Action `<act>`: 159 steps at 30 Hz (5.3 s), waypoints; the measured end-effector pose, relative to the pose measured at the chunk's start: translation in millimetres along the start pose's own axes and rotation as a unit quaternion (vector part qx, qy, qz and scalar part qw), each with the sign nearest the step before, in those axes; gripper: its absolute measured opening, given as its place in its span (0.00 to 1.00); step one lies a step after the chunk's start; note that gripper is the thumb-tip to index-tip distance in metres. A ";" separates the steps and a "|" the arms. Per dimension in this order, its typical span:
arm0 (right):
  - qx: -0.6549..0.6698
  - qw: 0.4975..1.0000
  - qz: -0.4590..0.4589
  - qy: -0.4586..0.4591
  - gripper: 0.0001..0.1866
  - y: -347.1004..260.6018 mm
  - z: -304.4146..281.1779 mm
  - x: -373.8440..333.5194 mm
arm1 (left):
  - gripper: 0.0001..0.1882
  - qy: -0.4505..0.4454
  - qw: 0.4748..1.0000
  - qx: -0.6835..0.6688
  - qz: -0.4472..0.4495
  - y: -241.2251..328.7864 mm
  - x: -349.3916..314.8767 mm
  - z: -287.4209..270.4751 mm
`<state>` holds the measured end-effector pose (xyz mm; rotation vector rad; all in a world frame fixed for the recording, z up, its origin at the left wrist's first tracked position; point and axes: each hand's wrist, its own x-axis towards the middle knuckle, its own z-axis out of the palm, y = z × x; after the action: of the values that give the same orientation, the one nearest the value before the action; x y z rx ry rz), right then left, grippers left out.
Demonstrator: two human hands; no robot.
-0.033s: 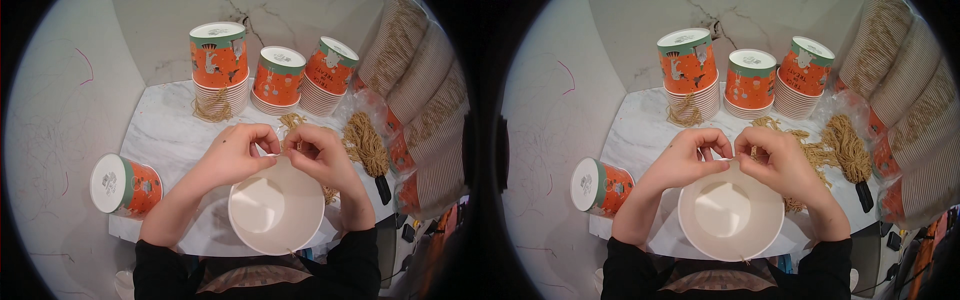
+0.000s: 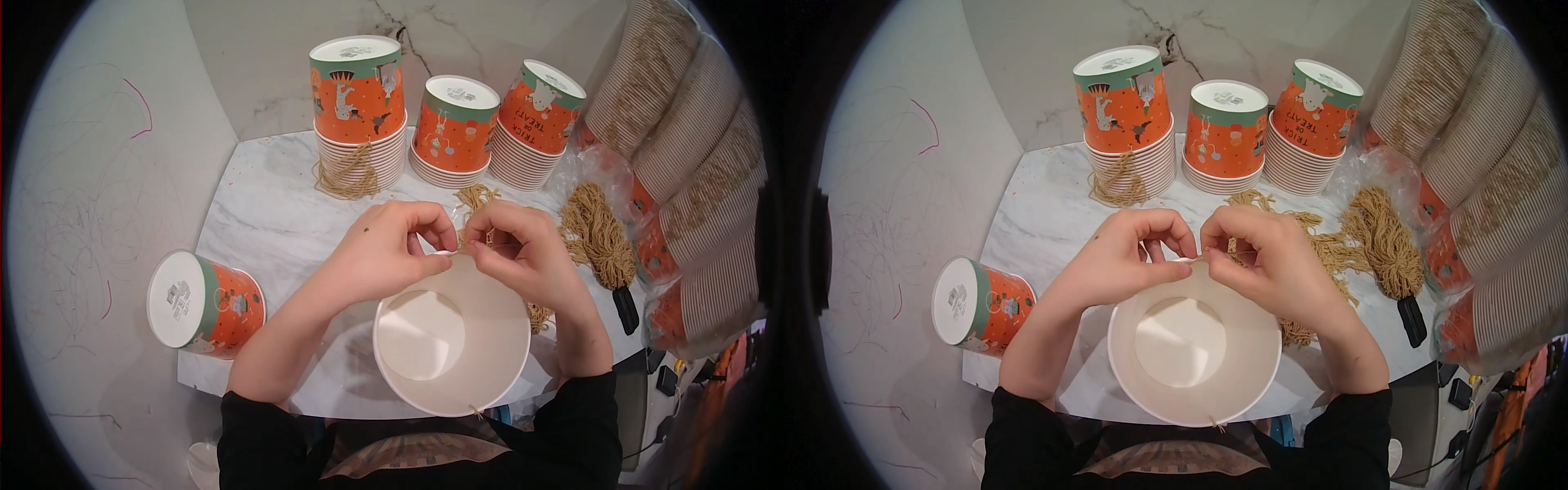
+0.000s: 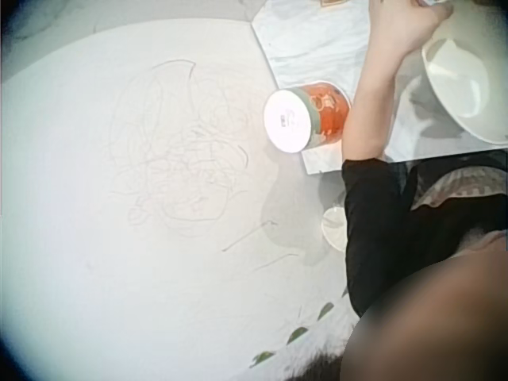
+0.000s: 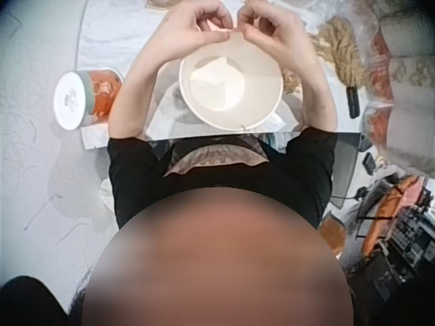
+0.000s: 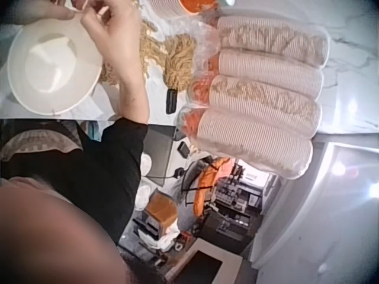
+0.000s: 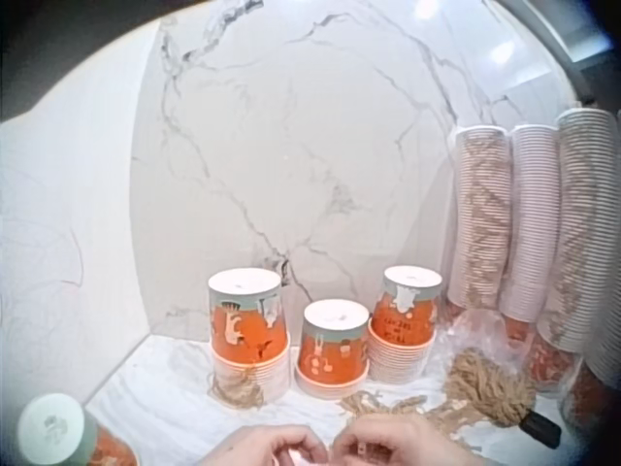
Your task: Attach string handles to paper buckets by threading them through pre-punched holes.
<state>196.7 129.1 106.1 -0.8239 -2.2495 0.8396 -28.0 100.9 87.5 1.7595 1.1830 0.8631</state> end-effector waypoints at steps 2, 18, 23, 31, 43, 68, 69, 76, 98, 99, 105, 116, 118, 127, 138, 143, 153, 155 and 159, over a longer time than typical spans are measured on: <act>-0.002 1.000 0.012 0.004 0.06 1.4 0.5 0.5 | 0.10 -0.001 1.000 0.009 0.000 -1.9 0.6 0.0; 0.110 0.994 0.020 0.019 0.04 14.8 4.3 4.8 | 0.08 -0.116 0.946 -0.298 -0.053 -23.8 15.2 2.0; 0.138 0.990 0.015 0.024 0.04 15.1 3.8 4.8 | 0.09 -0.136 0.916 -0.368 -0.080 -15.2 12.0 4.6; 0.093 0.992 -0.025 0.085 0.05 -4.2 4.3 -7.0 | 0.05 0.145 0.986 0.022 0.074 20.7 -11.8 7.3; 0.054 0.987 -0.060 0.140 0.05 -1.7 16.2 -0.2 | 0.08 0.208 0.951 0.154 0.167 18.0 -14.9 18.2; 0.087 0.996 -0.008 0.012 0.07 3.6 -6.2 2.8 | 0.08 0.024 0.996 -0.081 -0.016 13.1 -8.2 -4.3; 0.010 0.998 -0.056 -0.021 0.07 4.0 -10.3 2.9 | 0.08 0.024 0.996 -0.081 -0.016 12.3 -7.8 -3.4; -0.164 0.958 -0.222 0.076 0.12 9.6 1.2 5.5 | 0.08 0.079 0.992 -0.093 -0.016 6.0 -6.6 -0.2; -0.026 0.986 -0.145 0.083 0.08 19.5 10.3 16.0 | 0.04 -0.027 0.994 -0.107 -0.001 4.2 -6.4 -12.0; 0.005 0.991 -0.114 0.075 0.07 19.2 10.5 15.7 | 0.04 -0.027 0.994 -0.108 -0.001 2.8 -6.2 -11.1; 0.022 0.989 -0.116 0.093 0.07 25.5 13.5 14.9 | 0.05 0.085 0.994 0.004 0.075 11.4 -6.0 -1.7; 0.099 0.992 -0.071 0.044 0.06 33.8 14.7 17.7 | 0.10 0.135 0.947 0.160 0.243 6.1 1.9 -0.5; 0.116 0.990 -0.072 0.045 0.06 35.0 14.0 18.2 | 0.11 0.122 0.944 0.165 0.258 3.3 2.8 -2.1; 0.146 0.987 -0.064 -0.003 0.06 36.9 6.5 16.3 | 0.08 0.109 0.927 0.132 0.335 -8.8 7.2 -3.7; 0.161 0.985 -0.057 -0.020 0.06 35.4 7.9 14.7 | 0.05 0.107 0.934 0.100 0.325 -5.4 6.4 3.3; 0.162 0.986 -0.036 -0.013 0.06 33.0 6.1 14.9 | 0.06 0.106 0.959 0.024 0.263 -9.5 8.4 4.4; 0.072 0.995 -0.059 0.038 0.06 22.8 10.8 11.3 | 0.02 0.120 0.980 -0.076 0.141 -15.6 9.3 5.5; 0.078 0.994 -0.060 0.041 0.05 21.0 11.1 11.3 | 0.05 0.145 0.977 -0.092 0.130 -13.4 9.1 7.6; 0.090 0.993 -0.050 0.054 0.05 23.8 12.4 10.1 | 0.05 0.139 0.980 -0.108 0.093 -10.7 8.5 11.0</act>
<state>189.7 146.5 84.4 -0.6528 -2.0672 0.9134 -19.7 108.4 74.0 1.6246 1.0623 1.3341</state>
